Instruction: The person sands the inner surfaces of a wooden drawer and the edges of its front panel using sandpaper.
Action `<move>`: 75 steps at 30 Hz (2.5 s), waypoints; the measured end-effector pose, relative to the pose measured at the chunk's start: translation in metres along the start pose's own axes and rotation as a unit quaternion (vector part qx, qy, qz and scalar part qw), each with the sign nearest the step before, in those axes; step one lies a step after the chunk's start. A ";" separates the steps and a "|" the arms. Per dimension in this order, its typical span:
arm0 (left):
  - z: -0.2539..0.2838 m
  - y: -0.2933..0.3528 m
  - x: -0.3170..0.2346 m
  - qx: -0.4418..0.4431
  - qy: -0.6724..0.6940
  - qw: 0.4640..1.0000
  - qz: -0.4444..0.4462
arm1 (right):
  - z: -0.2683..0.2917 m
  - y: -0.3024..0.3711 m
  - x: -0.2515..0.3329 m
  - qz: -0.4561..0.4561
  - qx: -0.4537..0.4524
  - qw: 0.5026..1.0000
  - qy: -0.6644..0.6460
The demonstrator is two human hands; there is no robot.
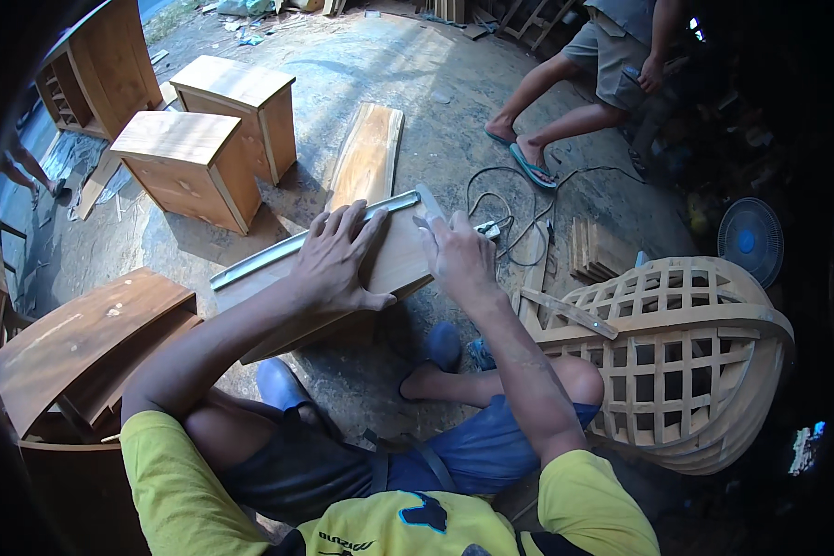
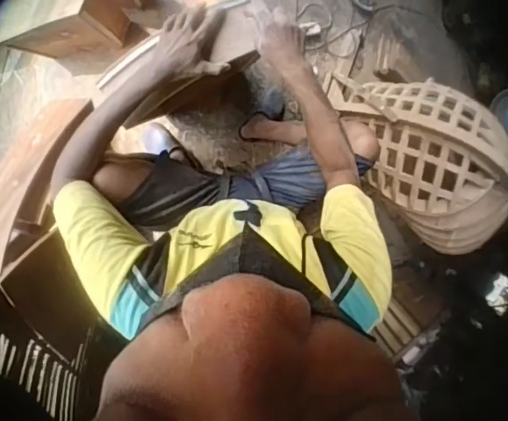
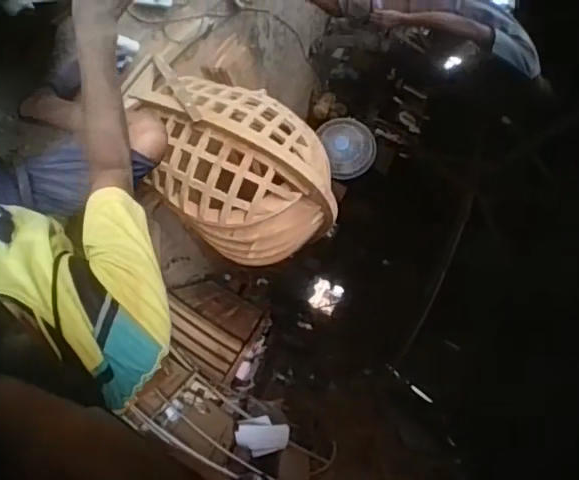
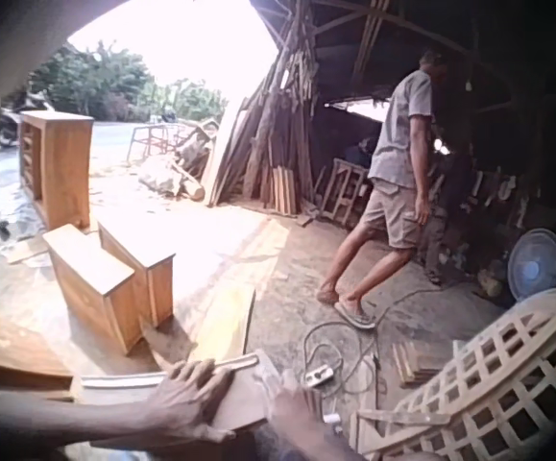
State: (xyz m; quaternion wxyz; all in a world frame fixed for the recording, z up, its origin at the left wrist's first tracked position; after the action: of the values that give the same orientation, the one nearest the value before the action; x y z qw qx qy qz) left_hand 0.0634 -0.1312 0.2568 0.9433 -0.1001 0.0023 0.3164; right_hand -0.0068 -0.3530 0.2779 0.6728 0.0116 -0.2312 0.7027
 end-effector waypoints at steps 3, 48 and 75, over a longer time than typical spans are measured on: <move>0.003 0.005 -0.003 0.015 0.031 0.999 0.015 | 0.005 0.009 0.005 -0.030 0.107 0.993 0.040; 0.011 0.003 0.001 -0.002 0.033 0.999 0.020 | -0.009 0.008 -0.004 0.033 0.009 0.999 0.006; 0.008 -0.004 -0.005 0.010 0.017 1.000 0.001 | 0.001 -0.020 -0.015 0.022 0.073 0.997 -0.009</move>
State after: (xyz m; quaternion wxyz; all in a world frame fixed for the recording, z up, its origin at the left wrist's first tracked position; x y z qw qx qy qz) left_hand 0.0614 -0.1358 0.2653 0.9438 -0.0965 0.0216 0.3154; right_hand 0.0129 -0.3675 0.2802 0.6523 0.0624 -0.1854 0.7323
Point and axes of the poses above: each hand's wrist, its own y-axis away from the middle knuckle, its own z-axis out of the back of the hand, x = y × z, the point moved 1 cm from there along -y, towards the middle knuckle, and after that the axes turned 12 degrees about -y, right-handed, at the moved point
